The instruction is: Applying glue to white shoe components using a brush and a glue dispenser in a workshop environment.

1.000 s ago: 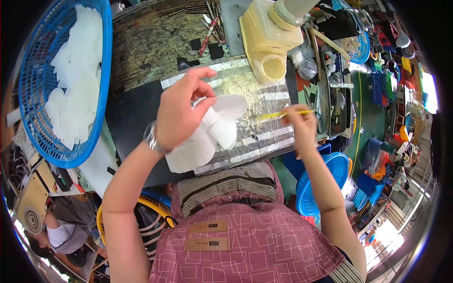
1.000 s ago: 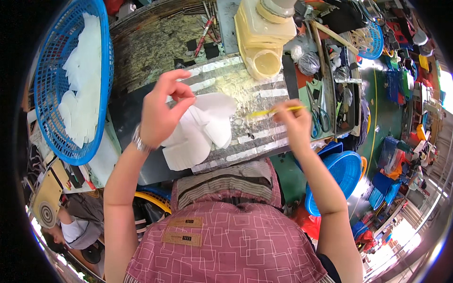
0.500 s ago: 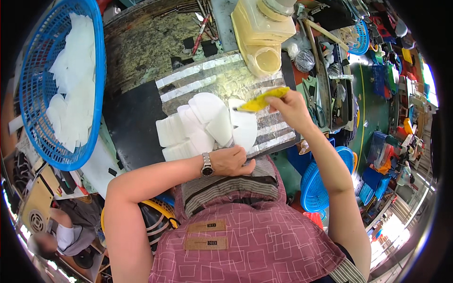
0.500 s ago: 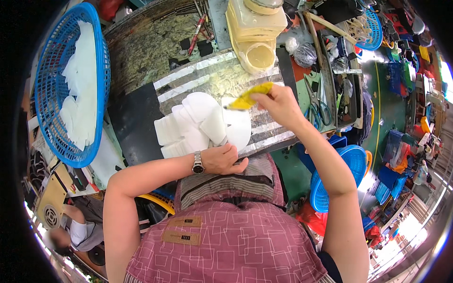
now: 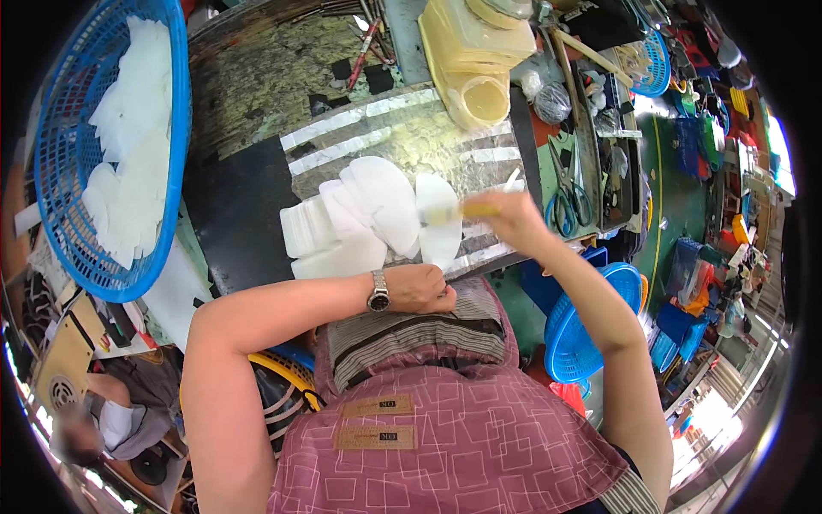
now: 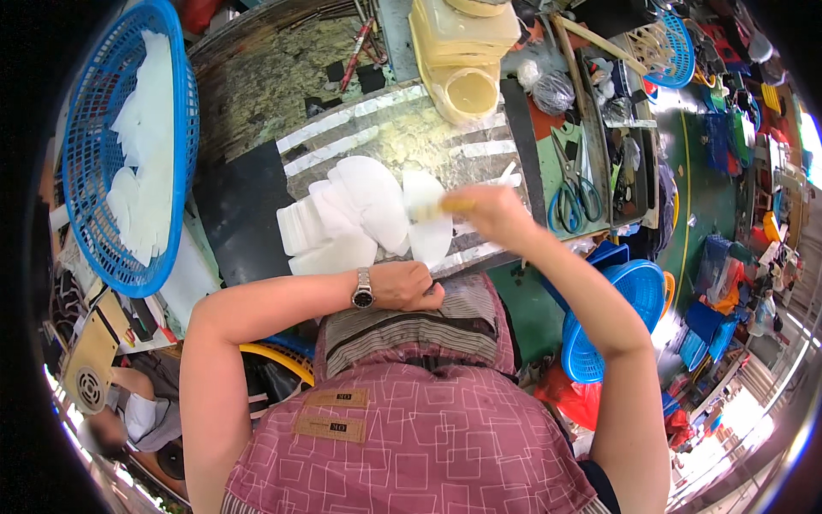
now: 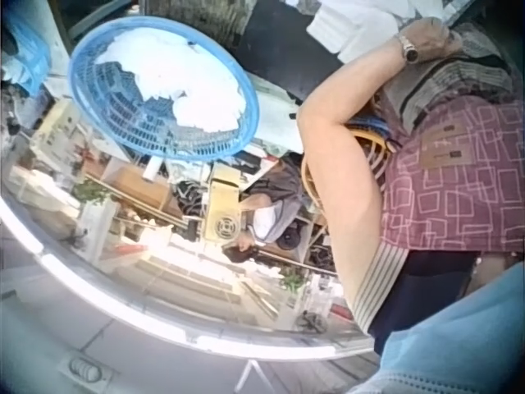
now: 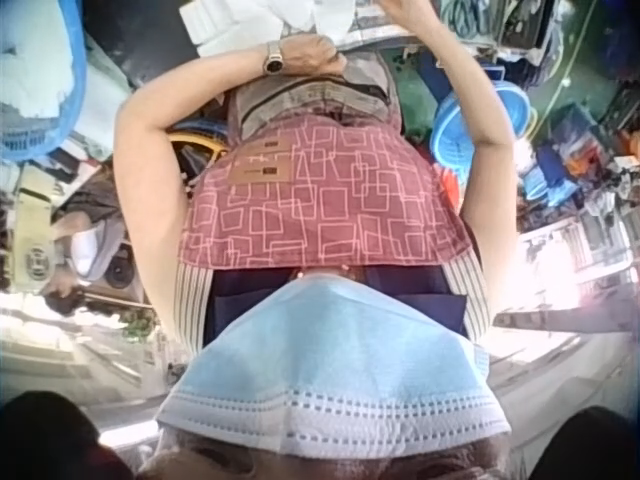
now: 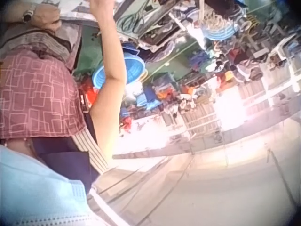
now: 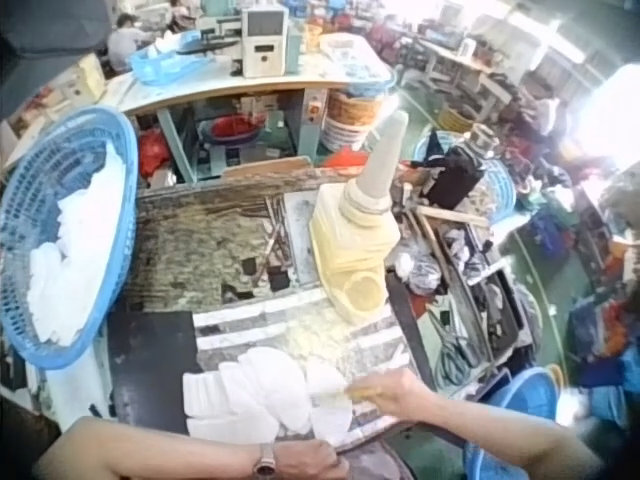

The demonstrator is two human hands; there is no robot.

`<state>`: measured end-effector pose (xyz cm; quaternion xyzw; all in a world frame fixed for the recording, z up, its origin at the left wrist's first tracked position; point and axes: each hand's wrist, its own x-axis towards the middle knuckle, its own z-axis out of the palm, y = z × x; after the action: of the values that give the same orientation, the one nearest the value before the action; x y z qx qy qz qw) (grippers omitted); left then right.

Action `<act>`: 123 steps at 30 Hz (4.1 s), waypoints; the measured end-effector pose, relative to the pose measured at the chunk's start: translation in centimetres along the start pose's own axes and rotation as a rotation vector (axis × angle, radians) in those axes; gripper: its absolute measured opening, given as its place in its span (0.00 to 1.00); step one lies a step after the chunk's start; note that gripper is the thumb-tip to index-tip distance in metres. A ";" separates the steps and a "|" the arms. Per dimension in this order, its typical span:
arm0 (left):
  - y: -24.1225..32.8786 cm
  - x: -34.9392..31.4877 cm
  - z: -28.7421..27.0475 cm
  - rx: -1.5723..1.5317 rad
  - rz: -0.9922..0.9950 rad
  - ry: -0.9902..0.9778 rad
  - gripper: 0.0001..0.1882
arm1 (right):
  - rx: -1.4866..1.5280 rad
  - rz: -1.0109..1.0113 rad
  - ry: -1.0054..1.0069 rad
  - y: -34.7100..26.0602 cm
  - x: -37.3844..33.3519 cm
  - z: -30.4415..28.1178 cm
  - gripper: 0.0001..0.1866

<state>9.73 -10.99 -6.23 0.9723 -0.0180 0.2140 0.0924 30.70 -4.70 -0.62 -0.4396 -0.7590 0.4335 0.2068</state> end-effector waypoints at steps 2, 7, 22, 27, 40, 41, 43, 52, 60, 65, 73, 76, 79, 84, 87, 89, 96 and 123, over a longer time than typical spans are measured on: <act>-0.7 -0.5 -0.2 -0.012 -0.067 0.026 0.10 | -0.110 -0.013 0.151 1.2 1.0 -0.1 0.11; -1.4 -1.2 -1.7 -0.059 -0.168 0.149 0.10 | 0.139 0.338 -0.174 -1.6 -6.6 1.2 0.09; -7.2 -15.9 -26.1 0.997 -1.153 0.085 0.16 | 0.448 0.357 0.515 -1.0 -0.2 -5.4 0.13; -7.3 -8.0 -17.1 0.285 -1.161 0.233 0.25 | -0.016 0.224 0.577 0.3 4.9 -7.4 0.08; -12.3 -7.1 -6.8 -0.382 -1.401 0.019 0.06 | 0.161 0.281 -0.071 -2.8 7.1 2.2 0.13; -12.4 -6.9 -7.1 -0.377 -1.401 -0.024 0.06 | 0.127 0.284 0.075 -2.8 8.3 2.7 0.14; -12.3 -6.8 -7.3 -0.368 -1.405 -0.066 0.06 | 0.083 0.213 0.321 -1.8 9.8 2.7 0.17; -12.1 -7.1 -6.8 -0.212 -1.220 -0.020 0.05 | 0.064 0.209 0.309 -4.0 8.7 5.1 0.14; -8.5 -1.1 -14.6 0.093 -0.726 0.516 0.08 | 0.490 0.646 0.538 -1.4 -3.1 -0.8 0.07; -3.9 -0.7 -5.4 -0.126 -0.521 0.118 0.11 | 0.439 0.488 0.761 -1.9 -1.2 -3.2 0.08; -3.1 -0.5 -2.2 0.010 -0.330 0.008 0.06 | -0.150 0.048 0.215 1.8 0.0 -0.2 0.10; -2.5 -1.0 -1.7 0.163 -0.256 0.045 0.06 | -0.039 0.082 -0.038 -0.7 -2.3 0.5 0.12; -2.2 -1.7 -1.6 0.119 -0.256 -0.030 0.04 | 0.044 0.382 0.410 0.3 0.4 -1.3 0.12; -2.2 -2.0 -2.3 0.086 -0.393 0.155 0.05 | 0.018 0.274 -0.069 -2.9 -4.5 1.2 0.08; -3.5 -1.3 -8.0 0.044 -0.667 0.518 0.07 | 0.098 0.857 0.428 -2.6 -5.9 -2.7 0.09; -3.5 -3.1 -15.7 0.383 -0.797 0.446 0.04 | 0.585 0.415 0.784 -1.0 -5.7 -5.3 0.10; -2.3 -18.2 -27.2 1.130 -1.332 -0.067 0.15 | 0.372 0.373 0.552 -1.9 1.0 -4.5 0.09; -12.4 -8.3 -7.4 -0.546 -1.521 -0.010 0.07 | 0.079 0.537 -0.029 -5.0 8.3 3.0 0.19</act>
<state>0.05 2.52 -5.26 0.6625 0.5963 0.0763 0.4469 21.78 -0.27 1.44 -0.6104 -0.6007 0.5083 0.0903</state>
